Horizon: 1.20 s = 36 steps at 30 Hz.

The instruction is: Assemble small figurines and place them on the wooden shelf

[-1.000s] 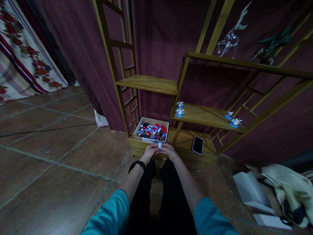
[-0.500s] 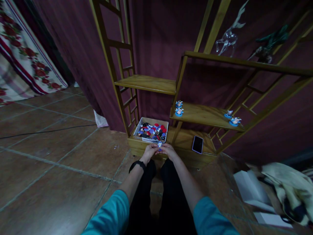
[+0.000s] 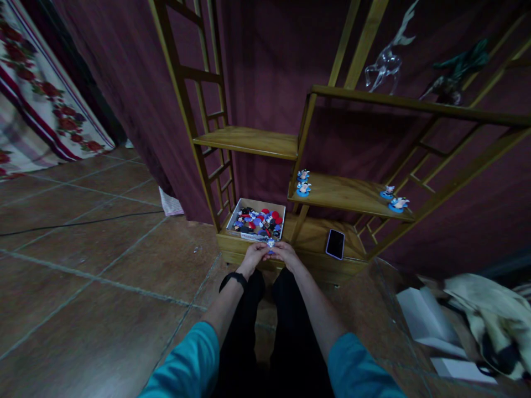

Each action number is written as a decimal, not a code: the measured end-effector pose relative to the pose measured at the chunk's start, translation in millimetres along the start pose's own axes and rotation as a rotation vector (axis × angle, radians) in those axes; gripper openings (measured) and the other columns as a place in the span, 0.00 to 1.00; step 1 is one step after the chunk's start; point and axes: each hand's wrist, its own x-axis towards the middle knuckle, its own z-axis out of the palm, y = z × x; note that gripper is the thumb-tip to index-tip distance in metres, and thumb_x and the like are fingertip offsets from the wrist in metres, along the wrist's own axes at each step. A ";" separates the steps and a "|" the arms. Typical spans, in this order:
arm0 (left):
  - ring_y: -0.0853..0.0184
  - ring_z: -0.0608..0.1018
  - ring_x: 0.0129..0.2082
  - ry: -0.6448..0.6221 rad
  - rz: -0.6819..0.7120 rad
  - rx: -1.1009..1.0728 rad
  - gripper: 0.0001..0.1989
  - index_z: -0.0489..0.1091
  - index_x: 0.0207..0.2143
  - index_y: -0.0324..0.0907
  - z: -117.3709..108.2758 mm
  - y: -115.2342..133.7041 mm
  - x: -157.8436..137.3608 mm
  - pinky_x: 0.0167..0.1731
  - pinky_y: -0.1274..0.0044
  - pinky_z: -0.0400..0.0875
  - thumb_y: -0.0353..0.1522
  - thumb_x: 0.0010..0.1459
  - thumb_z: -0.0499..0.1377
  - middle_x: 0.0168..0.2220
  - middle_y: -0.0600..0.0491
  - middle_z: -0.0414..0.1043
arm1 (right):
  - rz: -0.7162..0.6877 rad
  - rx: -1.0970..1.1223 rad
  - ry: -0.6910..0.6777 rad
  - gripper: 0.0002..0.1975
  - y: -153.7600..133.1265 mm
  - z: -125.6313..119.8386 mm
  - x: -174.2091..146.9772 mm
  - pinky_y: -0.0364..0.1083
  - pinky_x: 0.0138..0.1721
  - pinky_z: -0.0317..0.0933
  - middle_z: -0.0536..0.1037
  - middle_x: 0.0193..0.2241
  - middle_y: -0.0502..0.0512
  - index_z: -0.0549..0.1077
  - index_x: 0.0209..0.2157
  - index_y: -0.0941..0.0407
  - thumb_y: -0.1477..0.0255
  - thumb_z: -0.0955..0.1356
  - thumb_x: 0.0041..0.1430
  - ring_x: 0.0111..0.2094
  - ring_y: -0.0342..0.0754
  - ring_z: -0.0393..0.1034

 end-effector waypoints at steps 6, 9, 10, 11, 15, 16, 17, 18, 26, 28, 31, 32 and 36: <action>0.74 0.71 0.17 0.048 0.021 -0.025 0.14 0.69 0.26 0.36 0.2 -2.2 1.4 0.17 0.83 0.62 0.33 0.37 0.67 0.18 0.56 0.69 | -0.013 0.025 0.053 0.17 0.0 1.4 -1.3 0.48 0.34 0.69 0.75 0.23 0.50 0.67 0.26 0.58 0.67 0.75 0.35 0.23 0.44 0.73; 0.74 0.71 0.17 0.052 0.022 -0.020 0.13 0.69 0.25 0.36 -0.1 -2.8 1.7 0.17 0.83 0.62 0.33 0.36 0.67 0.18 0.56 0.69 | -0.007 0.007 0.054 0.16 -1.5 2.1 -3.2 0.48 0.35 0.68 0.75 0.23 0.50 0.68 0.26 0.58 0.67 0.74 0.35 0.23 0.44 0.72; 0.74 0.71 0.17 0.051 0.017 -0.016 0.13 0.69 0.25 0.36 -0.3 -2.8 1.6 0.17 0.83 0.62 0.33 0.36 0.67 0.18 0.55 0.69 | -0.004 0.002 0.058 0.16 -2.2 1.9 -3.8 0.47 0.35 0.68 0.75 0.24 0.50 0.68 0.26 0.58 0.68 0.74 0.35 0.24 0.44 0.72; 0.74 0.71 0.17 0.050 0.012 -0.012 0.13 0.69 0.25 0.36 -0.4 -2.6 1.3 0.17 0.83 0.63 0.32 0.36 0.67 0.18 0.55 0.69 | -0.003 -0.001 0.062 0.15 -2.8 1.6 -4.4 0.47 0.35 0.68 0.75 0.24 0.50 0.68 0.25 0.58 0.68 0.74 0.35 0.24 0.43 0.72; 0.74 0.71 0.17 0.031 -0.005 0.003 0.12 0.70 0.25 0.35 -0.7 -0.6 -0.3 0.17 0.83 0.63 0.31 0.36 0.67 0.18 0.53 0.70 | -0.008 -0.012 0.066 0.15 -4.0 -1.3 -5.3 0.47 0.35 0.68 0.75 0.25 0.50 0.69 0.25 0.58 0.69 0.74 0.34 0.25 0.43 0.72; 0.74 0.71 0.17 0.025 -0.006 0.004 0.12 0.70 0.25 0.35 -0.7 0.0 -0.6 0.17 0.83 0.63 0.31 0.36 0.67 0.18 0.53 0.70 | -0.009 -0.016 0.067 0.15 -3.9 -2.1 -5.1 0.47 0.35 0.68 0.75 0.25 0.49 0.69 0.25 0.58 0.69 0.74 0.34 0.25 0.43 0.72; 0.74 0.71 0.17 0.018 -0.007 0.003 0.12 0.70 0.25 0.35 -0.7 0.5 -0.8 0.17 0.83 0.62 0.31 0.36 0.67 0.18 0.53 0.71 | -0.009 -0.019 0.068 0.15 -3.7 -2.7 -4.9 0.46 0.35 0.68 0.75 0.25 0.49 0.69 0.26 0.58 0.69 0.74 0.34 0.25 0.43 0.72; 0.74 0.71 0.17 0.012 -0.008 0.002 0.13 0.70 0.25 0.35 -0.8 0.8 -0.9 0.17 0.83 0.62 0.31 0.36 0.68 0.18 0.53 0.71 | -0.010 -0.022 0.071 0.16 -3.5 -3.2 -4.8 0.46 0.35 0.68 0.75 0.24 0.49 0.69 0.26 0.58 0.69 0.75 0.34 0.25 0.43 0.72; 0.74 0.71 0.17 0.012 -0.008 -0.018 0.15 0.70 0.25 0.35 -2.0 0.3 -0.7 0.17 0.82 0.62 0.31 0.33 0.69 0.18 0.53 0.70 | -0.033 -0.023 0.064 0.16 -4.0 -3.0 -6.4 0.48 0.36 0.68 0.75 0.24 0.49 0.69 0.26 0.58 0.69 0.75 0.33 0.26 0.44 0.72; 0.74 0.71 0.17 0.020 -0.008 -0.018 0.15 0.70 0.24 0.35 -2.2 0.2 -1.0 0.17 0.82 0.62 0.31 0.32 0.69 0.18 0.54 0.70 | -0.034 -0.023 0.066 0.16 -3.8 -2.7 -6.4 0.48 0.36 0.67 0.75 0.24 0.49 0.69 0.26 0.58 0.69 0.75 0.33 0.25 0.44 0.72; 0.73 0.71 0.17 0.032 -0.005 -0.015 0.15 0.69 0.24 0.35 -2.2 0.6 -1.9 0.17 0.82 0.62 0.31 0.32 0.69 0.18 0.54 0.69 | -0.036 -0.016 0.057 0.17 -2.7 -2.8 -5.5 0.48 0.36 0.67 0.75 0.23 0.49 0.69 0.26 0.58 0.68 0.75 0.31 0.25 0.44 0.72; 0.73 0.71 0.17 0.032 -0.003 -0.013 0.15 0.69 0.24 0.35 -2.1 1.0 -2.3 0.17 0.82 0.62 0.31 0.32 0.69 0.18 0.54 0.69 | -0.038 -0.013 0.051 0.18 -2.3 -2.9 -5.1 0.48 0.35 0.67 0.75 0.23 0.49 0.69 0.25 0.58 0.68 0.75 0.31 0.25 0.44 0.72; 0.73 0.71 0.16 0.006 0.001 0.008 0.15 0.69 0.24 0.34 -2.0 2.8 -3.3 0.17 0.82 0.61 0.32 0.33 0.69 0.18 0.53 0.69 | -0.040 -0.014 0.039 0.18 -0.5 -3.9 -3.5 0.48 0.34 0.67 0.75 0.23 0.49 0.68 0.25 0.58 0.67 0.75 0.31 0.24 0.43 0.71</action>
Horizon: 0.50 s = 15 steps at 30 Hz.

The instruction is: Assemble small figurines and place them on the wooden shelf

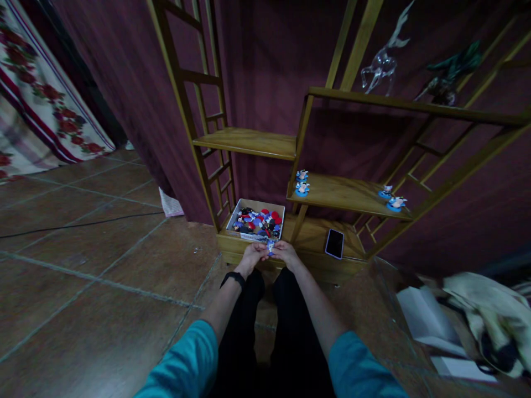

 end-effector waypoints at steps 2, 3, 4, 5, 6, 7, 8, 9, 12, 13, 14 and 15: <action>0.74 0.70 0.16 -0.008 0.002 0.012 0.15 0.69 0.24 0.34 -0.1 0.1 0.1 0.17 0.82 0.61 0.32 0.34 0.68 0.17 0.53 0.69 | 0.002 -0.004 -0.003 0.18 0.9 -0.3 0.7 0.47 0.34 0.67 0.75 0.23 0.49 0.68 0.26 0.58 0.67 0.75 0.31 0.24 0.43 0.71; 0.74 0.70 0.16 -0.006 0.002 0.015 0.15 0.69 0.24 0.34 -0.1 -0.2 0.3 0.17 0.82 0.61 0.32 0.34 0.68 0.17 0.54 0.69 | 0.003 -0.005 -0.004 0.18 1.2 -0.3 1.0 0.47 0.34 0.67 0.75 0.23 0.49 0.68 0.26 0.58 0.67 0.75 0.31 0.24 0.43 0.71; 0.73 0.70 0.16 0.002 0.003 0.013 0.15 0.69 0.24 0.34 -0.1 -0.7 0.7 0.17 0.82 0.61 0.32 0.34 0.68 0.17 0.54 0.68 | 0.005 -0.005 -0.003 0.18 1.5 -0.1 1.2 0.48 0.35 0.67 0.75 0.23 0.48 0.68 0.26 0.58 0.67 0.75 0.31 0.24 0.43 0.71; 0.74 0.70 0.16 0.014 0.006 0.008 0.14 0.69 0.25 0.34 0.0 -1.5 1.2 0.17 0.82 0.61 0.31 0.34 0.68 0.16 0.55 0.68 | 0.006 -0.003 0.000 0.18 1.6 0.2 1.4 0.48 0.35 0.67 0.74 0.23 0.48 0.68 0.26 0.58 0.68 0.75 0.31 0.25 0.43 0.71; 0.74 0.70 0.16 0.028 0.011 0.003 0.14 0.68 0.25 0.35 0.1 -2.4 1.7 0.17 0.82 0.61 0.30 0.34 0.68 0.16 0.55 0.68 | 0.007 0.000 0.004 0.18 1.7 0.7 1.6 0.48 0.35 0.67 0.74 0.23 0.48 0.68 0.26 0.58 0.68 0.75 0.31 0.25 0.43 0.72; 0.74 0.70 0.16 0.043 0.017 -0.002 0.14 0.68 0.25 0.35 0.3 -3.3 2.2 0.18 0.82 0.61 0.30 0.34 0.68 0.16 0.56 0.67 | 0.007 0.003 0.008 0.18 1.7 1.4 1.7 0.48 0.35 0.67 0.74 0.23 0.48 0.68 0.26 0.58 0.68 0.75 0.31 0.26 0.43 0.72; 0.74 0.70 0.16 0.058 0.023 -0.004 0.13 0.68 0.25 0.35 0.6 -4.1 2.8 0.18 0.82 0.61 0.29 0.35 0.67 0.16 0.56 0.67 | 0.007 0.006 0.013 0.18 1.5 2.1 1.7 0.48 0.36 0.67 0.74 0.23 0.48 0.68 0.26 0.58 0.68 0.75 0.31 0.26 0.43 0.72; 0.75 0.70 0.16 0.070 0.026 -0.005 0.13 0.68 0.25 0.36 0.9 -4.8 3.2 0.18 0.83 0.61 0.29 0.35 0.67 0.16 0.57 0.66 | 0.007 0.008 0.020 0.18 1.4 2.9 1.7 0.48 0.36 0.67 0.74 0.23 0.48 0.68 0.26 0.58 0.68 0.75 0.31 0.26 0.43 0.72; 0.75 0.70 0.16 0.084 0.024 -0.004 0.12 0.69 0.27 0.36 1.3 -5.3 4.4 0.18 0.83 0.61 0.27 0.36 0.66 0.16 0.57 0.66 | 0.010 0.011 0.035 0.18 0.9 4.9 1.5 0.49 0.36 0.67 0.74 0.24 0.48 0.67 0.26 0.57 0.68 0.75 0.31 0.26 0.43 0.72; 0.75 0.70 0.16 0.081 0.022 -0.008 0.12 0.69 0.28 0.36 1.2 -5.1 4.6 0.18 0.83 0.60 0.27 0.37 0.65 0.16 0.57 0.66 | 0.010 0.012 0.037 0.18 0.8 5.3 1.4 0.49 0.36 0.67 0.74 0.24 0.48 0.67 0.26 0.57 0.68 0.75 0.32 0.26 0.43 0.72; 0.75 0.70 0.16 0.075 0.020 -0.014 0.12 0.70 0.29 0.36 1.1 -4.8 4.9 0.18 0.83 0.60 0.27 0.37 0.65 0.16 0.57 0.66 | 0.008 0.014 0.038 0.18 0.7 5.4 1.3 0.49 0.37 0.67 0.74 0.24 0.48 0.67 0.26 0.57 0.68 0.75 0.32 0.26 0.43 0.72; 0.75 0.70 0.16 0.066 0.017 -0.022 0.12 0.70 0.30 0.36 1.0 -4.4 5.0 0.18 0.83 0.60 0.27 0.38 0.65 0.17 0.57 0.67 | 0.006 0.016 0.038 0.18 0.6 5.5 1.3 0.49 0.37 0.67 0.74 0.25 0.48 0.67 0.26 0.57 0.68 0.74 0.32 0.26 0.43 0.72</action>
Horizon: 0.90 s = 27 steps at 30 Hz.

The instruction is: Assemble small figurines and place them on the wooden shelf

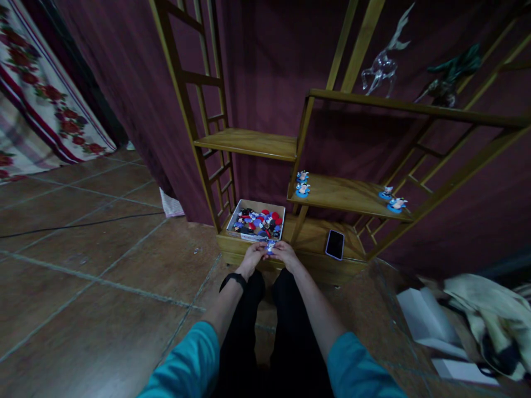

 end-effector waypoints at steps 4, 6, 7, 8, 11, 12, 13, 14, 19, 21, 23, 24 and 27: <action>0.75 0.70 0.17 -0.029 -0.018 -0.022 0.12 0.72 0.30 0.35 -0.2 1.2 0.1 0.18 0.82 0.61 0.29 0.39 0.64 0.19 0.54 0.69 | 0.002 0.004 0.006 0.17 -0.9 -1.0 -0.1 0.50 0.38 0.67 0.74 0.25 0.49 0.67 0.27 0.57 0.69 0.74 0.33 0.28 0.44 0.72; 0.75 0.69 0.17 -0.038 -0.022 -0.021 0.11 0.72 0.29 0.35 0.0 1.7 -0.4 0.18 0.82 0.61 0.30 0.38 0.64 0.19 0.54 0.69 | 0.006 0.002 0.007 0.17 -1.8 -1.7 -0.2 0.50 0.38 0.67 0.74 0.25 0.49 0.68 0.27 0.57 0.69 0.75 0.32 0.28 0.44 0.72; 0.75 0.69 0.16 -0.040 -0.023 -0.017 0.11 0.72 0.28 0.35 0.1 1.9 -0.7 0.18 0.82 0.61 0.30 0.38 0.64 0.20 0.53 0.70 | 0.008 -0.001 0.005 0.17 -2.2 -2.1 -0.4 0.50 0.38 0.67 0.74 0.25 0.49 0.68 0.26 0.57 0.69 0.75 0.32 0.28 0.44 0.72; 0.75 0.69 0.16 -0.042 -0.024 -0.011 0.11 0.72 0.28 0.35 0.2 2.2 -1.0 0.17 0.82 0.60 0.30 0.38 0.65 0.19 0.53 0.70 | 0.010 -0.004 0.001 0.17 -2.6 -2.4 -0.6 0.50 0.38 0.67 0.75 0.25 0.49 0.68 0.26 0.57 0.70 0.75 0.32 0.28 0.44 0.72; 0.76 0.68 0.15 -0.048 -0.018 0.006 0.11 0.72 0.26 0.35 0.1 3.3 -1.7 0.17 0.83 0.59 0.29 0.36 0.65 0.18 0.54 0.69 | 0.008 -0.007 -0.012 0.16 -3.0 -3.2 -1.1 0.49 0.38 0.67 0.75 0.25 0.49 0.69 0.26 0.58 0.70 0.75 0.32 0.28 0.44 0.72; 0.76 0.68 0.15 -0.053 -0.016 0.010 0.10 0.72 0.26 0.35 0.0 3.7 -1.8 0.16 0.83 0.59 0.29 0.36 0.65 0.18 0.54 0.69 | 0.006 -0.006 -0.017 0.16 -2.9 -3.4 -1.1 0.49 0.38 0.67 0.75 0.25 0.49 0.69 0.27 0.58 0.70 0.75 0.32 0.28 0.44 0.72; 0.76 0.67 0.15 -0.060 -0.016 0.013 0.10 0.72 0.25 0.35 -0.1 4.1 -1.8 0.16 0.83 0.59 0.29 0.36 0.65 0.18 0.54 0.69 | 0.005 -0.005 -0.021 0.17 -2.7 -3.6 -1.2 0.49 0.38 0.67 0.75 0.26 0.49 0.69 0.27 0.58 0.70 0.75 0.32 0.28 0.44 0.72; 0.76 0.67 0.15 -0.065 -0.019 0.017 0.09 0.72 0.25 0.35 -0.2 4.5 -1.8 0.16 0.83 0.58 0.29 0.36 0.65 0.17 0.55 0.69 | 0.007 -0.004 -0.024 0.17 -2.5 -3.7 -1.1 0.49 0.38 0.67 0.75 0.25 0.49 0.69 0.27 0.58 0.70 0.75 0.32 0.28 0.44 0.72; 0.77 0.65 0.13 -0.059 -0.030 0.046 0.08 0.72 0.22 0.36 -0.3 6.6 -1.8 0.16 0.83 0.56 0.29 0.34 0.65 0.16 0.55 0.68 | 0.009 -0.004 -0.024 0.17 -1.2 -3.4 -0.8 0.49 0.36 0.67 0.75 0.23 0.48 0.69 0.26 0.58 0.70 0.75 0.30 0.26 0.44 0.72; 0.77 0.64 0.13 -0.057 -0.025 0.062 0.07 0.72 0.22 0.36 -0.6 7.3 -2.1 0.15 0.83 0.55 0.28 0.35 0.65 0.16 0.56 0.68 | 0.002 -0.008 -0.024 0.17 -1.1 -3.3 -0.9 0.49 0.36 0.68 0.75 0.23 0.48 0.69 0.26 0.58 0.70 0.75 0.31 0.25 0.44 0.72; 0.77 0.63 0.13 -0.059 -0.023 0.074 0.07 0.72 0.22 0.36 -1.1 7.6 -2.4 0.15 0.83 0.54 0.28 0.35 0.64 0.15 0.56 0.67 | -0.004 -0.016 -0.029 0.16 -1.3 -3.5 -1.2 0.49 0.35 0.68 0.74 0.22 0.48 0.69 0.25 0.57 0.71 0.75 0.31 0.25 0.45 0.72; 0.77 0.63 0.13 -0.061 -0.022 0.076 0.07 0.72 0.22 0.36 -1.4 7.5 -2.4 0.15 0.83 0.54 0.28 0.35 0.64 0.15 0.56 0.67 | -0.006 -0.023 -0.032 0.16 -1.5 -3.6 -1.3 0.49 0.35 0.68 0.74 0.22 0.48 0.69 0.25 0.57 0.71 0.75 0.32 0.25 0.45 0.72; 0.78 0.63 0.13 -0.066 -0.013 0.064 0.07 0.72 0.23 0.36 -2.1 5.4 -1.3 0.15 0.83 0.54 0.27 0.35 0.64 0.16 0.56 0.67 | -0.008 -0.043 -0.037 0.15 -1.5 -3.9 -1.1 0.49 0.34 0.68 0.74 0.22 0.49 0.69 0.25 0.57 0.71 0.74 0.33 0.25 0.44 0.72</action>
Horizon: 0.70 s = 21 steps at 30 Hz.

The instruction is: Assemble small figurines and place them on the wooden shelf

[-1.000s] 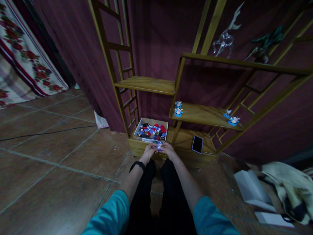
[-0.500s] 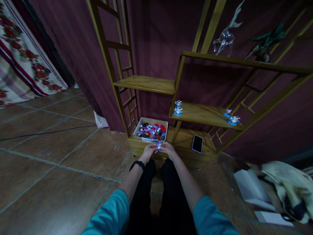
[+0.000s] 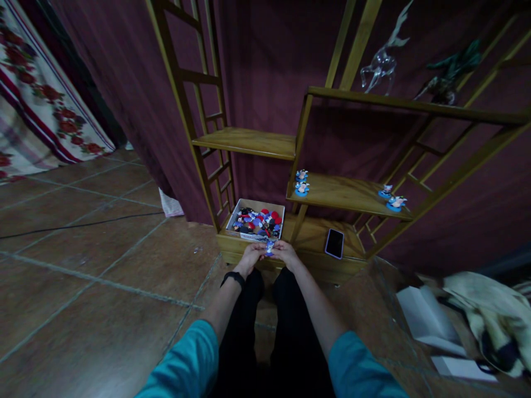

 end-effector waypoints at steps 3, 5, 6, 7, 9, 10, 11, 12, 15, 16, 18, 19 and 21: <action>0.78 0.64 0.14 0.011 0.023 -0.020 0.09 0.71 0.25 0.36 0.3 -3.9 2.0 0.16 0.83 0.55 0.27 0.35 0.64 0.17 0.57 0.67 | -0.003 0.006 0.014 0.15 0.3 0.6 0.8 0.48 0.35 0.68 0.74 0.23 0.48 0.69 0.26 0.58 0.71 0.74 0.33 0.26 0.44 0.72; 0.77 0.65 0.14 0.029 0.035 -0.037 0.11 0.71 0.27 0.36 0.8 -6.3 3.2 0.16 0.83 0.56 0.28 0.36 0.64 0.18 0.57 0.68 | -0.002 0.021 0.032 0.15 0.0 1.5 1.0 0.48 0.35 0.67 0.74 0.23 0.48 0.69 0.26 0.58 0.71 0.74 0.33 0.27 0.43 0.71; 0.77 0.66 0.15 0.037 0.037 -0.047 0.11 0.71 0.28 0.37 1.0 -7.2 3.5 0.16 0.84 0.56 0.28 0.36 0.64 0.18 0.57 0.68 | 0.003 0.029 0.043 0.15 -0.5 2.0 0.9 0.48 0.35 0.67 0.74 0.24 0.48 0.69 0.26 0.58 0.71 0.74 0.33 0.27 0.43 0.71; 0.77 0.66 0.15 0.043 0.036 -0.055 0.12 0.72 0.29 0.37 1.1 -7.6 3.7 0.16 0.84 0.56 0.28 0.37 0.64 0.19 0.57 0.69 | 0.007 0.038 0.051 0.15 -1.1 2.4 0.5 0.48 0.35 0.67 0.74 0.24 0.48 0.69 0.26 0.58 0.71 0.74 0.33 0.27 0.43 0.71; 0.78 0.66 0.15 0.041 0.021 -0.067 0.14 0.72 0.32 0.36 1.3 -7.5 3.5 0.17 0.84 0.57 0.28 0.38 0.63 0.20 0.56 0.70 | 0.013 0.057 0.057 0.15 -2.7 3.0 -0.7 0.47 0.36 0.67 0.74 0.25 0.49 0.69 0.26 0.58 0.70 0.74 0.33 0.28 0.43 0.71; 0.78 0.67 0.15 0.037 0.011 -0.069 0.14 0.72 0.32 0.36 1.3 -7.0 3.2 0.17 0.83 0.57 0.28 0.38 0.63 0.20 0.55 0.70 | 0.011 0.065 0.058 0.15 -3.4 3.1 -1.4 0.47 0.36 0.68 0.74 0.26 0.49 0.69 0.26 0.58 0.70 0.74 0.33 0.28 0.43 0.71; 0.77 0.67 0.15 0.032 0.001 -0.071 0.14 0.72 0.33 0.36 1.3 -6.2 2.8 0.17 0.83 0.58 0.29 0.39 0.63 0.20 0.55 0.70 | 0.009 0.071 0.057 0.14 -3.9 3.1 -2.0 0.47 0.36 0.68 0.74 0.26 0.49 0.69 0.26 0.58 0.70 0.74 0.34 0.28 0.43 0.71; 0.77 0.67 0.16 0.027 -0.008 -0.074 0.14 0.72 0.33 0.36 1.4 -5.3 2.3 0.18 0.83 0.58 0.29 0.39 0.63 0.20 0.55 0.70 | 0.007 0.074 0.058 0.14 -4.2 3.1 -2.4 0.47 0.36 0.68 0.74 0.26 0.49 0.69 0.25 0.58 0.69 0.74 0.34 0.28 0.43 0.71; 0.76 0.68 0.17 0.018 -0.021 -0.084 0.14 0.73 0.32 0.35 2.4 -2.4 0.6 0.18 0.83 0.59 0.29 0.38 0.64 0.21 0.54 0.71 | 0.005 0.073 0.072 0.15 -3.4 3.0 -2.5 0.47 0.35 0.68 0.74 0.26 0.49 0.69 0.25 0.58 0.68 0.74 0.33 0.27 0.43 0.71; 0.76 0.68 0.17 0.016 -0.023 -0.087 0.14 0.73 0.32 0.35 2.9 -1.5 0.0 0.18 0.83 0.59 0.30 0.38 0.64 0.21 0.53 0.71 | 0.002 0.074 0.074 0.15 -2.8 3.0 -2.1 0.47 0.35 0.68 0.74 0.25 0.49 0.69 0.25 0.58 0.67 0.74 0.33 0.27 0.43 0.71; 0.76 0.68 0.17 0.015 -0.025 -0.089 0.14 0.73 0.31 0.35 4.1 -0.1 -1.2 0.18 0.83 0.58 0.30 0.38 0.65 0.20 0.54 0.71 | -0.006 0.080 0.072 0.16 -1.5 3.0 -1.4 0.47 0.35 0.67 0.74 0.25 0.49 0.69 0.24 0.58 0.66 0.74 0.33 0.27 0.43 0.71; 0.76 0.68 0.17 0.017 -0.025 -0.088 0.13 0.73 0.30 0.35 4.5 0.3 -1.8 0.18 0.83 0.58 0.30 0.37 0.65 0.20 0.54 0.70 | -0.010 0.083 0.072 0.16 -1.1 3.0 -1.1 0.47 0.35 0.67 0.74 0.25 0.49 0.69 0.24 0.58 0.66 0.74 0.33 0.27 0.43 0.71; 0.76 0.68 0.17 0.024 -0.023 -0.085 0.13 0.73 0.29 0.35 5.0 0.8 -2.6 0.18 0.83 0.58 0.30 0.37 0.65 0.20 0.54 0.70 | -0.015 0.086 0.075 0.16 -0.8 3.1 -1.0 0.47 0.35 0.67 0.74 0.25 0.49 0.68 0.24 0.58 0.65 0.74 0.32 0.27 0.44 0.71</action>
